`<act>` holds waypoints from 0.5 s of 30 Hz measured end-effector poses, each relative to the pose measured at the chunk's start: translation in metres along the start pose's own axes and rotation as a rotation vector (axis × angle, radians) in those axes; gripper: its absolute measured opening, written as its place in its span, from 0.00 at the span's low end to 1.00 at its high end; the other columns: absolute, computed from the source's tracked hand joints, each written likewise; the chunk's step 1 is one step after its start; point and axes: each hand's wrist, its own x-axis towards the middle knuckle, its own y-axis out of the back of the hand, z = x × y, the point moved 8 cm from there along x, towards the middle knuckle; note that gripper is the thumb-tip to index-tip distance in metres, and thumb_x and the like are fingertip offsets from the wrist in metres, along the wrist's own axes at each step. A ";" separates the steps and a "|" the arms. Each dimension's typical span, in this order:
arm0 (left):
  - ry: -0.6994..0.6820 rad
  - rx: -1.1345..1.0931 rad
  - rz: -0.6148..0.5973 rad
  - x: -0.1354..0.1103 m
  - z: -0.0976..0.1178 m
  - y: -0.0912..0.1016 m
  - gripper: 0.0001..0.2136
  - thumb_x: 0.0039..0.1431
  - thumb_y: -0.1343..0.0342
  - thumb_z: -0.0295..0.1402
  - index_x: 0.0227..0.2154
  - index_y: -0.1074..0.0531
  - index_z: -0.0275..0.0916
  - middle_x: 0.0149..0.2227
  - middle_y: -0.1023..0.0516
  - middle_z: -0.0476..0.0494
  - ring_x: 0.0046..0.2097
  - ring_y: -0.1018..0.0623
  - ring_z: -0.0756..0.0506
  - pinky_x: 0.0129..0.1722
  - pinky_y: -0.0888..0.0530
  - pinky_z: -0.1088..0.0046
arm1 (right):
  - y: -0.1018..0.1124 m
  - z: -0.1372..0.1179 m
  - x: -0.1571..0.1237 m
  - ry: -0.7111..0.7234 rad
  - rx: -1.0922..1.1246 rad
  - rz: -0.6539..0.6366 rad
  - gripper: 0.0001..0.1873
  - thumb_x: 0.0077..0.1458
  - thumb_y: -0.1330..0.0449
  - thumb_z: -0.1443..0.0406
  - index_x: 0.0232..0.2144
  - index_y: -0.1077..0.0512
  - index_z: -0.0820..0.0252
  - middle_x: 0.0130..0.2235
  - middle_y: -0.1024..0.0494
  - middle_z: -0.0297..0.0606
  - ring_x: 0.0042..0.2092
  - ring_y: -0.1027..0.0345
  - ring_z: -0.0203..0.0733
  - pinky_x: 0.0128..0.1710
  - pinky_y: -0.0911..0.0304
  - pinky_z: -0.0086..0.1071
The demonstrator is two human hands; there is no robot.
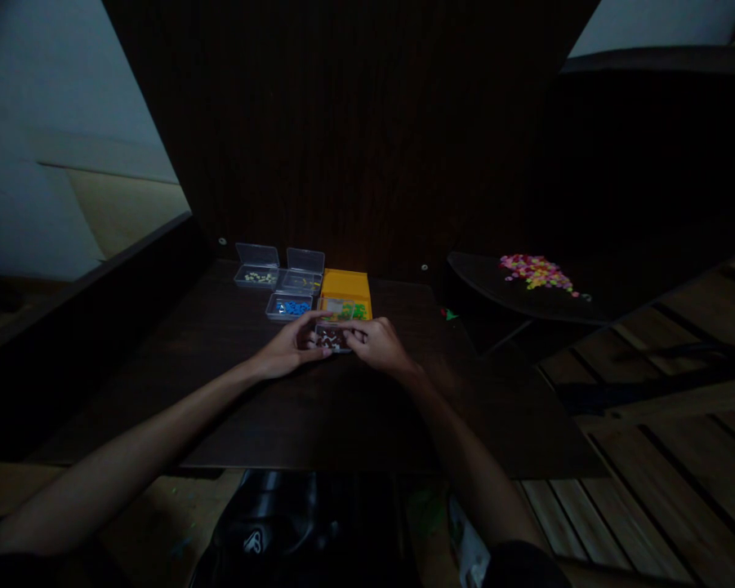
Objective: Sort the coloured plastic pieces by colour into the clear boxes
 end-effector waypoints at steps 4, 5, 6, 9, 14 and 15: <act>0.011 -0.014 0.003 0.000 -0.001 0.002 0.33 0.47 0.35 0.27 0.56 0.40 0.39 0.41 0.25 0.44 0.38 0.24 0.49 0.41 0.26 0.68 | 0.004 -0.003 0.000 0.014 0.016 -0.004 0.14 0.55 0.44 0.64 0.35 0.20 0.65 0.19 0.31 0.31 0.21 0.46 0.30 0.23 0.51 0.25; 0.008 -0.010 0.007 0.001 -0.001 0.003 0.33 0.47 0.35 0.27 0.56 0.40 0.39 0.42 0.25 0.43 0.38 0.24 0.49 0.41 0.25 0.68 | 0.003 -0.003 0.000 0.017 0.019 -0.020 0.13 0.54 0.43 0.64 0.34 0.20 0.65 0.19 0.31 0.31 0.20 0.46 0.30 0.23 0.50 0.25; 0.004 -0.005 0.011 0.001 -0.001 0.004 0.33 0.46 0.35 0.27 0.56 0.40 0.39 0.43 0.25 0.42 0.38 0.24 0.49 0.41 0.25 0.68 | 0.001 -0.003 -0.001 0.019 0.018 -0.041 0.13 0.53 0.43 0.65 0.34 0.20 0.65 0.19 0.30 0.31 0.20 0.46 0.30 0.23 0.50 0.25; -0.011 0.000 0.016 0.001 0.000 0.005 0.33 0.46 0.34 0.28 0.56 0.39 0.39 0.44 0.25 0.41 0.38 0.24 0.49 0.41 0.25 0.67 | -0.004 0.000 -0.002 0.015 -0.004 -0.091 0.12 0.52 0.43 0.67 0.35 0.20 0.65 0.19 0.30 0.31 0.20 0.46 0.30 0.24 0.50 0.25; 0.002 -0.006 0.008 0.000 -0.001 0.004 0.33 0.47 0.35 0.27 0.56 0.40 0.38 0.45 0.25 0.40 0.39 0.23 0.48 0.43 0.25 0.64 | -0.010 0.001 -0.002 0.008 -0.013 -0.120 0.13 0.54 0.43 0.66 0.38 0.20 0.64 0.20 0.30 0.31 0.21 0.44 0.30 0.24 0.50 0.25; 0.006 -0.007 0.005 0.000 -0.001 0.004 0.33 0.47 0.35 0.27 0.56 0.40 0.38 0.44 0.25 0.40 0.39 0.23 0.48 0.43 0.25 0.64 | -0.009 0.001 -0.001 0.009 -0.004 -0.115 0.14 0.54 0.44 0.66 0.38 0.21 0.64 0.19 0.31 0.31 0.21 0.45 0.30 0.24 0.50 0.25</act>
